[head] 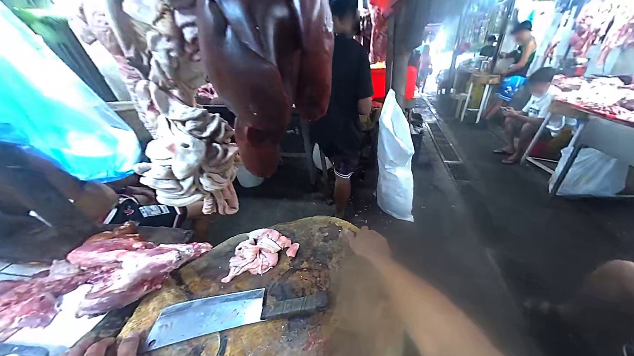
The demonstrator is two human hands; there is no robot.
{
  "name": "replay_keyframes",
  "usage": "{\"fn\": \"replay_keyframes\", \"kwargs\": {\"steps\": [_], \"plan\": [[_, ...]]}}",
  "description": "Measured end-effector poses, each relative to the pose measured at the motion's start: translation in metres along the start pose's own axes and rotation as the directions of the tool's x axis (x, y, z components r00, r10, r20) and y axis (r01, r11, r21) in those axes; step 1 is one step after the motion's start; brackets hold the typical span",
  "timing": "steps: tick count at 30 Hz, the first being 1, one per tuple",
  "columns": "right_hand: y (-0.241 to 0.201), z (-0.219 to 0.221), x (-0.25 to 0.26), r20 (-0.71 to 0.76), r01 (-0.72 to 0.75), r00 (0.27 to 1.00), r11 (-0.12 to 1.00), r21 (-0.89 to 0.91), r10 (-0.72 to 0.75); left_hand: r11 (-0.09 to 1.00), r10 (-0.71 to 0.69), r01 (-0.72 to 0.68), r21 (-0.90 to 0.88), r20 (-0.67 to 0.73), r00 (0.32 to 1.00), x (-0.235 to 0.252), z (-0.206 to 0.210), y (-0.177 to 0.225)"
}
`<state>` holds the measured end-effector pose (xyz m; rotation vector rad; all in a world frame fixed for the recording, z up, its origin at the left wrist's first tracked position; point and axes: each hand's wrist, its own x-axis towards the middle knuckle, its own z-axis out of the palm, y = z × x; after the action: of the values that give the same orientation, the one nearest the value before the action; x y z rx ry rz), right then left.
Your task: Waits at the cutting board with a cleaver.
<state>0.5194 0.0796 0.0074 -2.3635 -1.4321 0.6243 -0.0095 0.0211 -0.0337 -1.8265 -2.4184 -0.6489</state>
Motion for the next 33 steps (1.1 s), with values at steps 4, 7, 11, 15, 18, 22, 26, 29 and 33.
{"fn": "replay_keyframes", "kwargs": {"steps": [4, 7, 11, 15, 18, 22, 26, 29, 33], "plan": [[-0.0005, 0.0017, 0.0002, -0.006, -0.003, 1.0, 1.0, -0.01, 0.003, 1.0, -0.008, 0.008, -0.005, -0.002, 1.0, -0.0011, -0.0016, 0.0016], [-0.0009, 0.0025, 0.0005, -0.018, -0.008, 1.0, 1.0, -0.014, 0.008, 1.0, -0.008, 0.008, -0.015, -0.006, 1.0, -0.0016, -0.0009, 0.0014], [0.0011, 0.0039, 0.0022, -0.021, -0.013, 1.0, 1.0, -0.013, 0.013, 0.999, -0.001, 0.001, -0.045, -0.012, 1.0, -0.0028, -0.0022, 0.003], [0.0, 0.0055, 0.0045, -0.016, 0.0, 1.0, 1.0, -0.023, 0.0, 0.999, 0.004, -0.006, -0.045, -0.045, 0.999, -0.001, 0.0018, 0.0004], [0.0011, 0.006, 0.004, -0.021, 0.0, 1.0, 1.0, -0.028, -0.001, 0.999, 0.003, -0.005, -0.034, -0.045, 0.999, -0.0002, 0.0036, 0.0003], [0.0002, 0.0051, 0.0036, -0.017, 0.0, 1.0, 0.999, -0.041, 0.0, 1.0, -0.001, 0.0, -0.031, -0.05, 0.999, 0.0011, 0.0046, 0.0004], [0.0016, 0.0056, 0.004, -0.022, 0.003, 1.0, 1.0, -0.025, -0.004, 0.999, 0.006, -0.008, -0.052, -0.037, 0.999, 0.0002, 0.0021, 0.001], [0.0014, 0.0057, 0.0032, -0.02, -0.002, 1.0, 0.999, -0.032, 0.002, 0.999, 0.003, -0.004, -0.044, -0.036, 0.999, 0.0004, 0.0022, 0.0011], [0.0013, 0.0065, 0.006, -0.017, -0.007, 1.0, 0.999, -0.046, 0.007, 0.999, 0.0, -0.001, -0.034, -0.038, 0.999, 0.0011, 0.0029, 0.0014]]}}
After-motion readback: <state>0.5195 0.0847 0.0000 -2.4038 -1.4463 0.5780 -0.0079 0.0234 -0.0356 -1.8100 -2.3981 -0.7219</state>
